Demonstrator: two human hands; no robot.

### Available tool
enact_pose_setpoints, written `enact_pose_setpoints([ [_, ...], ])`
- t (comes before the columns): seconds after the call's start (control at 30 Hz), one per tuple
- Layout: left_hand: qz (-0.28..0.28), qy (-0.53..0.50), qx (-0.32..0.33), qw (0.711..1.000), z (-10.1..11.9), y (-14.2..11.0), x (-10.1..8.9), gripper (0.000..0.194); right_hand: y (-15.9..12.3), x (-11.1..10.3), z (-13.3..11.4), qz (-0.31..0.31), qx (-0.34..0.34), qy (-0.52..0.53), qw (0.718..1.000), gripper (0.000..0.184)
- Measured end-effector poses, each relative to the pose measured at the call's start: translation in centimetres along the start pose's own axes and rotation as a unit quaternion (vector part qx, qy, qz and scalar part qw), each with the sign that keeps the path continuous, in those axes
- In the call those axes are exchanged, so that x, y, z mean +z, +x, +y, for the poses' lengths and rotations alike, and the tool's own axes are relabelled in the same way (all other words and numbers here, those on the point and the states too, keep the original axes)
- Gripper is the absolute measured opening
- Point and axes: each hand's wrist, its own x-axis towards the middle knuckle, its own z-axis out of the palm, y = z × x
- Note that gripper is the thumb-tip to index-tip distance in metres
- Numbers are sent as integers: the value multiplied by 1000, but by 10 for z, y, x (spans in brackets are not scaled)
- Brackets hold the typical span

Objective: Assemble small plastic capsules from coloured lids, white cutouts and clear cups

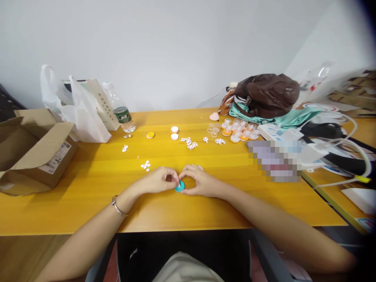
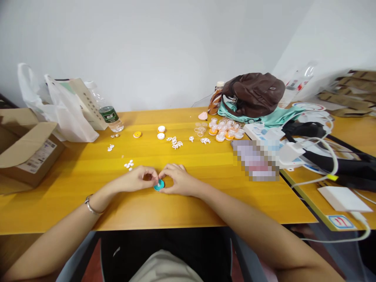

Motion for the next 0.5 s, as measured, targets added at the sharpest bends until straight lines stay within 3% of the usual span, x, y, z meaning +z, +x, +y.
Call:
enact_pose_setpoints([
  [0.33, 18, 18, 13, 1000, -4, 0, 2, 13, 0, 2, 2, 14, 5, -2, 1000, 28],
  [0.5, 54, 47, 27, 997, 3, -5, -6, 19, -1, 1, 2, 18, 6, 12, 1000, 28],
])
